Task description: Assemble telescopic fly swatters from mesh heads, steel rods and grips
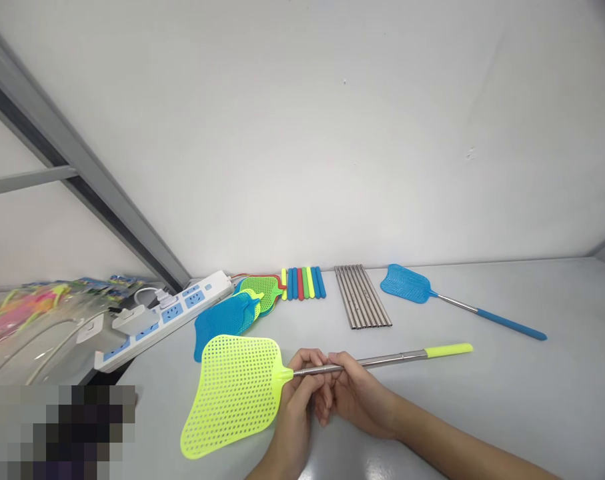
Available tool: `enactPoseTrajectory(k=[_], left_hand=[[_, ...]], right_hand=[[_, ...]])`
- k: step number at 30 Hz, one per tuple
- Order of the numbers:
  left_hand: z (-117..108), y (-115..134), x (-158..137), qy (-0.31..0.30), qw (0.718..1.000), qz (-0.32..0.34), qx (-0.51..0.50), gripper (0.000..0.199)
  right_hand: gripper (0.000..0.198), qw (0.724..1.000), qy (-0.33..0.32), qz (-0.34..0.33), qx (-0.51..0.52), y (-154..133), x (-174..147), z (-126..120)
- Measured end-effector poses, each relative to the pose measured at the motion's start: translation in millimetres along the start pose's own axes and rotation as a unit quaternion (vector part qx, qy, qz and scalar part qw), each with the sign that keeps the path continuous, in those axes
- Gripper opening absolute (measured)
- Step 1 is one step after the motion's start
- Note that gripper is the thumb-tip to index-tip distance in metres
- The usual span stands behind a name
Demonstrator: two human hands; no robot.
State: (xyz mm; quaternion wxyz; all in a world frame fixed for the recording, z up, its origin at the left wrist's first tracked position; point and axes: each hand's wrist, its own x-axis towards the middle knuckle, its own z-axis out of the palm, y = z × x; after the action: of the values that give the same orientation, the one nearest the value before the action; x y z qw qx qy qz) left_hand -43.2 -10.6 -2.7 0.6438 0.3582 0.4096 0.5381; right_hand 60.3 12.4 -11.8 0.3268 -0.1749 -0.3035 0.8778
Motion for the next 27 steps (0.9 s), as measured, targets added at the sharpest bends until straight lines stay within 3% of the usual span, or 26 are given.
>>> enactPoseTrajectory(k=[12, 17, 27], left_hand=[[-0.1, 5.2, -0.1, -0.032, 0.998, -0.013, 0.054, 0.010], [-3.8, 0.6, 1.6, -0.011, 0.997, -0.038, 0.068, 0.017], [-2.1, 3.7, 0.8, -0.031, 0.998, -0.017, 0.056, 0.009]], right_hand=[[0.045, 1.000, 0.008, 0.008, 0.003, -2.2, -0.9, 1.7], [0.046, 1.000, 0.015, 0.008, 0.013, -2.6, -0.7, 4.0], [0.045, 1.000, 0.008, 0.007, 0.009, -2.9, -1.9, 3.0]])
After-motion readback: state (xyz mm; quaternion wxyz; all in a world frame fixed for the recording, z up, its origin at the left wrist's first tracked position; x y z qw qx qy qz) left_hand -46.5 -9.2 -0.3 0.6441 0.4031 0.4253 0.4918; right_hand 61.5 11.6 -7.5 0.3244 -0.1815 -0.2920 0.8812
